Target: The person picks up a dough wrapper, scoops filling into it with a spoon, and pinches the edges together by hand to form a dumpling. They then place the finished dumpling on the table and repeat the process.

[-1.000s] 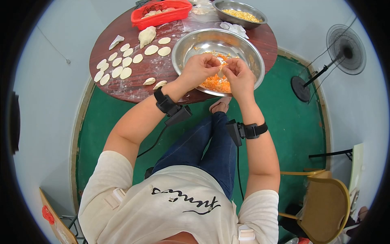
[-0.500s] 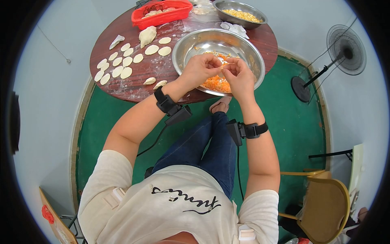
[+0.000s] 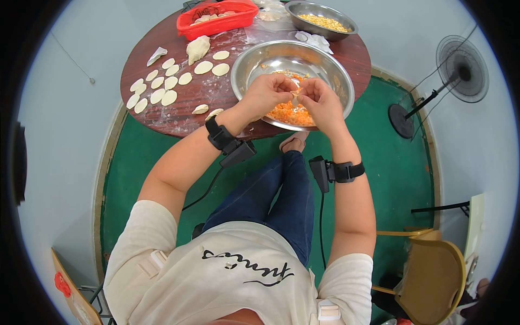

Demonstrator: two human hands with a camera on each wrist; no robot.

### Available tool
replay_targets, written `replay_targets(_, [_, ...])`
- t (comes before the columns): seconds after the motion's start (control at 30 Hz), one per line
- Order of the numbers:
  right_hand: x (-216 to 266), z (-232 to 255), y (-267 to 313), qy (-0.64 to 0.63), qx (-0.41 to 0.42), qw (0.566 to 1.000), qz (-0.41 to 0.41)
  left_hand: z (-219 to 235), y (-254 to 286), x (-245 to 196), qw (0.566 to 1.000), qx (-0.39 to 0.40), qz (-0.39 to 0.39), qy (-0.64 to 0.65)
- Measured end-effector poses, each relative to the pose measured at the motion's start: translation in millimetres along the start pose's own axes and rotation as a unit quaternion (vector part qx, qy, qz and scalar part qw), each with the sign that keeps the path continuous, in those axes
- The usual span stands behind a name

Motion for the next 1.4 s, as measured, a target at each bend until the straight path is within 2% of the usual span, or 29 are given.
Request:
replay_targets(0.1, [-1,3,-2,0.016,-0.012,1.000,0.018,-1,-1,1,1.000,0.005,-0.004,0.007])
replay_targets(0.17, [-4,6,1,0.071,-0.043,0.996,-0.012,-2,-1,0,1.000,0.006,-0.003,0.018])
replay_targets(0.27, [0,6,4,0.038,-0.052,0.998,-0.002,-2,-1,-2,1.000,0.010,-0.005,-0.011])
replay_targets(0.37, [1,4,5,0.004,-0.040,0.999,-0.004,-4,-1,3,0.999,0.010,0.002,0.037])
replay_targets(0.6, [-2,6,3,-0.013,-0.046,0.999,0.024,-4,-2,3,1.000,0.009,0.000,0.007])
replay_targets(0.77, [-6,14,3,0.006,-0.090,0.996,0.021,-5,-1,0,1.000,0.010,-0.002,0.003])
replay_targets(0.87, [-6,12,2,0.021,-0.090,0.996,0.016,-4,-1,-2,1.000,0.007,-0.001,-0.003])
replay_targets(0.93, [-3,10,5,0.021,-0.084,0.996,0.011,0,0,-9,0.998,-0.004,-0.017,-0.057])
replay_targets(1.4, [0,4,5,0.017,-0.057,0.998,0.009,6,-1,-8,0.993,-0.042,-0.048,-0.102])
Point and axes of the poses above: each hand's wrist, its own y-axis away from the middle knuckle, its own z-axis out of the back of the hand, x = y × z, the point moved 10 cm from there along -y, towards the middle knuckle, and after that the axes turned 11 degrees about -z, right-handed, at the moved point
